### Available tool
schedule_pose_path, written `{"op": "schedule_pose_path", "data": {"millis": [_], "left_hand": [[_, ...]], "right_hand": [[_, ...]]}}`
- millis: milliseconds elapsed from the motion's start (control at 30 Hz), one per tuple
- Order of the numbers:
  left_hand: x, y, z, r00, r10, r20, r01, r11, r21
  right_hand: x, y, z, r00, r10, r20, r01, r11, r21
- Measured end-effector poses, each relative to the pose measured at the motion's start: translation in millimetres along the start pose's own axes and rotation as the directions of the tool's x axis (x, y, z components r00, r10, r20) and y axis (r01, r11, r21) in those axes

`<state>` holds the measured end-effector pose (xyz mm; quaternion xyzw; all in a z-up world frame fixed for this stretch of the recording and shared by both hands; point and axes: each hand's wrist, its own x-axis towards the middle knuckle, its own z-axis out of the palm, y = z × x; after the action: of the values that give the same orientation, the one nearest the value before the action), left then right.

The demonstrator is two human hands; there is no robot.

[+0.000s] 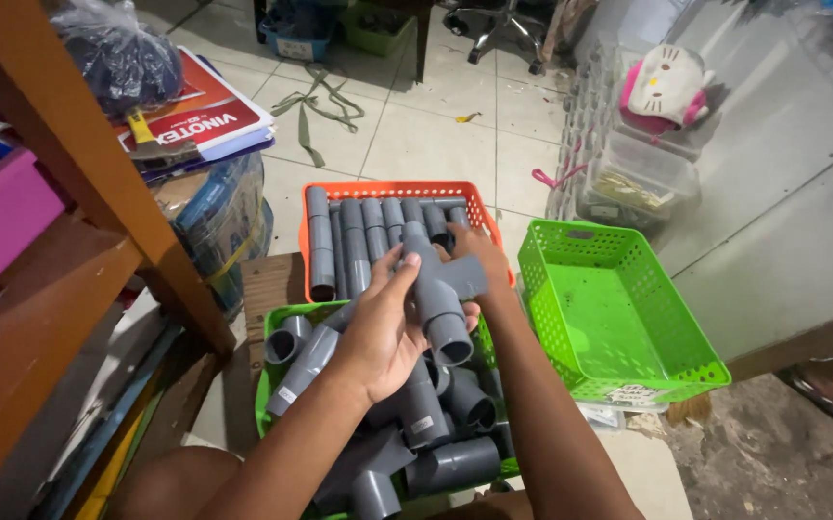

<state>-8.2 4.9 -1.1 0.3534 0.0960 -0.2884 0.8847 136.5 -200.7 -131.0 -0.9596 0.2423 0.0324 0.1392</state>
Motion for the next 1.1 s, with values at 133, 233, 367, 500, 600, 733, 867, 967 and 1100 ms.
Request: {"op": "schedule_pose_path", "data": {"millis": [133,233,367,500,600,733,867,967,1100], "left_hand": [[13.4,-6.1,-7.2,1.000,0.007,0.006,-0.007,0.999,-0.036],[30.6,-12.7,-20.7,0.997,-0.077,-0.015,0.075,0.993,-0.092],[37.4,-15.8,-25.3,0.993,-0.113,-0.024,0.109,0.986,-0.128],[30.6,-11.2,-17.5,0.992,-0.128,-0.017,0.124,0.981,-0.147],[39.3,-10.0,-25.5,0.990,-0.143,0.021,0.144,0.983,-0.113],[43.3,-4.1,-25.5,0.991,-0.131,0.040,0.134,0.987,-0.091],[46.6,-1.8,-26.9,0.992,-0.103,0.068,0.107,0.993,-0.058],[43.0,0.2,-22.8,0.995,-0.055,0.084,0.057,0.998,-0.018],[33.9,-0.2,-14.1,0.997,-0.005,0.074,0.004,1.000,0.020]], "right_hand": [[0.9,1.5,0.2,0.996,-0.054,-0.069,0.055,0.998,0.014],[-2.6,-0.7,-0.9,0.975,-0.212,-0.067,0.213,0.977,0.012],[2.6,0.5,1.0,0.936,-0.345,-0.063,0.341,0.937,-0.072],[-9.2,-1.7,-3.7,0.908,-0.367,-0.203,0.371,0.928,-0.018],[36.8,19.8,25.2,0.924,-0.303,-0.233,0.312,0.950,0.004],[-24.9,16.4,-19.5,0.926,-0.148,-0.348,0.297,0.854,0.428],[-82.4,26.5,-47.5,0.902,0.057,-0.427,0.383,0.348,0.856],[-136.7,35.9,-67.9,0.897,0.116,-0.426,0.418,0.089,0.904],[-193.6,51.9,-75.2,0.874,0.016,-0.485,0.485,0.008,0.874]]}}
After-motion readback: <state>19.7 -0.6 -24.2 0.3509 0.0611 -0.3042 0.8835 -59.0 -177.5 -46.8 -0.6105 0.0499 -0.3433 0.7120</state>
